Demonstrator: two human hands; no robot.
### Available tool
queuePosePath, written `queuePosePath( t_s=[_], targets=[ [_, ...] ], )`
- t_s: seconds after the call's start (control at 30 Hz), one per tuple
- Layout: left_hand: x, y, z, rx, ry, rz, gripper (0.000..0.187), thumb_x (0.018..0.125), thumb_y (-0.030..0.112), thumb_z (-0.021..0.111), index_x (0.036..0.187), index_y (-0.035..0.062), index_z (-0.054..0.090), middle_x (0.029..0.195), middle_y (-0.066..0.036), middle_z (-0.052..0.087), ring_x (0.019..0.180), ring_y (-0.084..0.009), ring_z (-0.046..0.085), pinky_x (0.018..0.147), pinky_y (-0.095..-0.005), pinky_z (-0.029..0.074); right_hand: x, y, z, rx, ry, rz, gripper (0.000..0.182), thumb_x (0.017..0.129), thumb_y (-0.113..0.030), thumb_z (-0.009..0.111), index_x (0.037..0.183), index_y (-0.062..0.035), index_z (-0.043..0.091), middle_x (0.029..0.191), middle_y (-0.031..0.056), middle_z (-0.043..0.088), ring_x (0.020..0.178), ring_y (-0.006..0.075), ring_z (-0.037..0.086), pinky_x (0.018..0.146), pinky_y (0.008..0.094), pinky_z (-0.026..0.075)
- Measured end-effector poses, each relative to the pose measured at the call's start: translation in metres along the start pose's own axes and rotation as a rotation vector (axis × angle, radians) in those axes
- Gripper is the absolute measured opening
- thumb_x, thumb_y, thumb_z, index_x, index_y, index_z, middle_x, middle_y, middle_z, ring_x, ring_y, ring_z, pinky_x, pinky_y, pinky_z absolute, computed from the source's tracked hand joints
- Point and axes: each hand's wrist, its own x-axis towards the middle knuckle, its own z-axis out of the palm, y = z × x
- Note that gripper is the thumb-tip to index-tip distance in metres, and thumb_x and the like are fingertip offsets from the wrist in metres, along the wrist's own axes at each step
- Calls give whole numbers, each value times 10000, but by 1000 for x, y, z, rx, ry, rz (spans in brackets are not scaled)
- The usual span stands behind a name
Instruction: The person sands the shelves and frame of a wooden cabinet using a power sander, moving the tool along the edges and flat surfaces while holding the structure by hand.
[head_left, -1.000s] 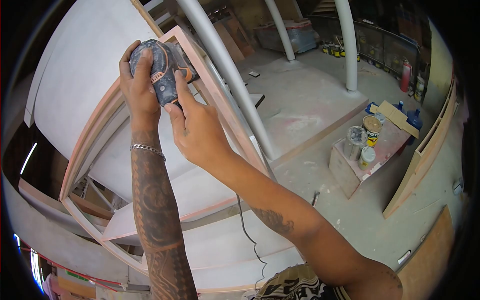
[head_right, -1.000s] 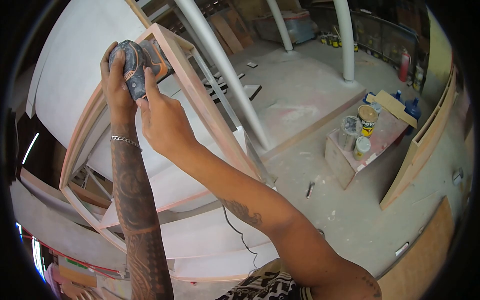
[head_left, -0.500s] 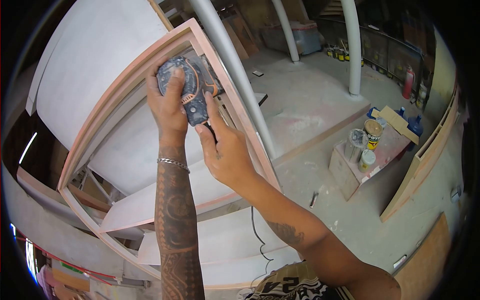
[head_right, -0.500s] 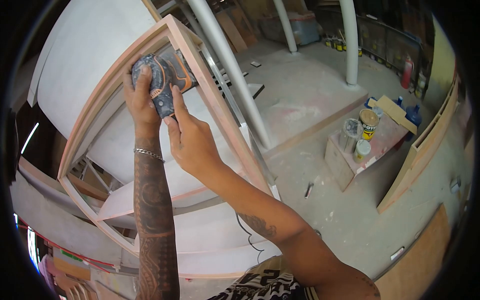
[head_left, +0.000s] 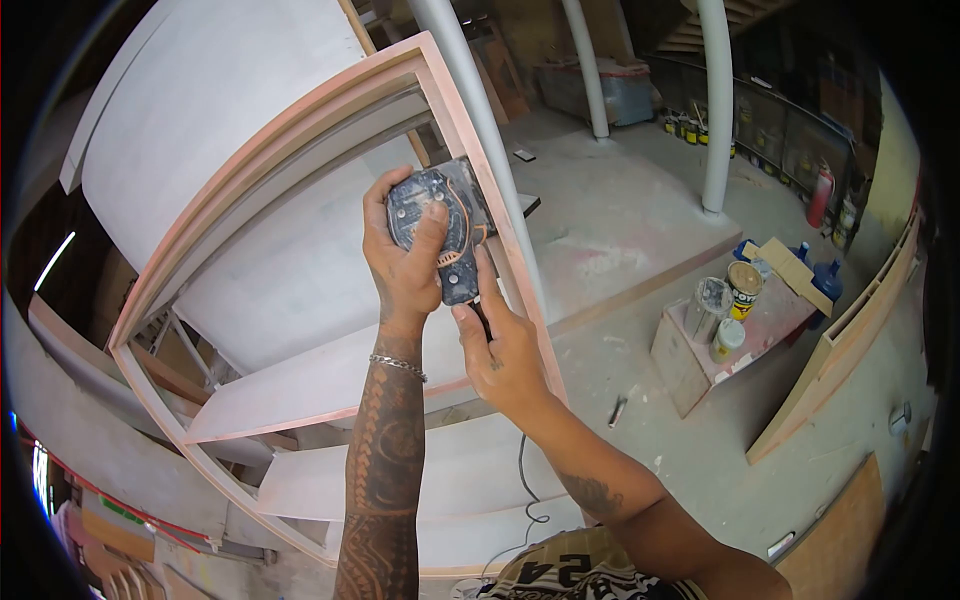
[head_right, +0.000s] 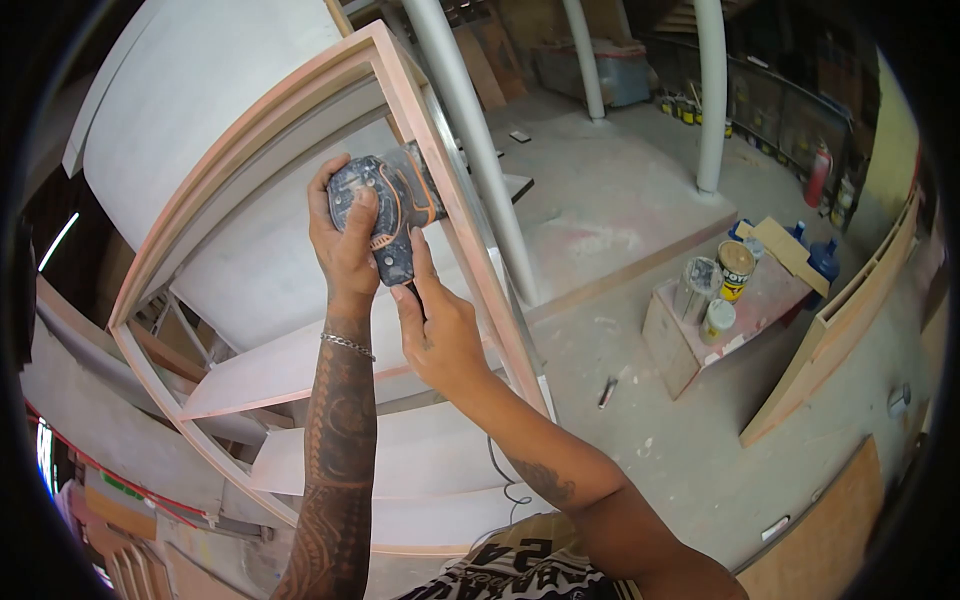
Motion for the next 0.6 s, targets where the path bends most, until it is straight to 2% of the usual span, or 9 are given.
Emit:
queuePosePath(
  t_s=[0.07, 0.13, 0.37, 0.43, 0.47, 0.53, 0.6],
  targets=[
    [-1, -1, 0, 23, 3, 4, 539, 902, 250, 720, 1326, -13, 516, 1099, -121, 645, 997, -173, 617, 904, -310, 507, 2, 0, 0, 17, -22, 30, 608, 1008, -84, 555, 1554, 4, 302, 1068, 270, 696, 857, 375, 716, 752, 359, 539],
    [6, -1, -1, 16, 5, 12, 546, 900, 267, 727, 1322, -14, 523, 1097, -124, 648, 987, -174, 623, 902, -311, 510, 7, 1, 1, 24, 12, -112, 612, 1003, -75, 559, 1550, 16, 301, 1006, 257, 691, 792, 355, 701, 722, 345, 530],
    [53, 3, -2, -9, 10, 52, 573, 889, 306, 757, 1309, -22, 545, 1095, -133, 657, 976, -172, 637, 891, -309, 523, 52, -12, 5, 49, -17, -164, 605, 992, -62, 558, 1532, 41, 306, 843, 245, 652, 707, 352, 679, 675, 367, 518],
    [69, 6, -3, 21, 2, 65, 561, 894, 296, 756, 1304, -25, 548, 1095, -136, 658, 986, -173, 639, 889, -309, 528, 66, -14, 8, 38, -11, -193, 594, 1027, -98, 533, 1562, 1, 296, 734, 77, 585, 640, 128, 534, 631, 280, 471],
    [80, 4, -4, 14, 6, 105, 553, 898, 293, 754, 1301, -26, 550, 1096, -137, 657, 982, -173, 640, 884, -305, 530, 75, -16, 10, 41, -9, -195, 594, 1027, -98, 533, 1562, 1, 296, 734, 77, 585, 640, 128, 534, 631, 280, 471],
    [90, 8, -2, -35, 22, 117, 538, 904, 281, 754, 1294, -32, 555, 1104, -143, 655, 971, -172, 646, 862, -293, 542, 90, -19, 14, 59, -25, -197, 624, 984, -87, 575, 1527, 47, 299, 769, 258, 642, 703, 412, 676, 662, 403, 512],
    [106, 11, -4, -52, 15, 119, 535, 906, 278, 753, 1294, -33, 556, 1107, -141, 655, 965, -172, 649, 855, -291, 545, 102, -26, 16, 52, -35, -183, 629, 983, -91, 578, 1527, 48, 295, 776, 267, 645, 715, 420, 676, 665, 409, 512]
  ],
)
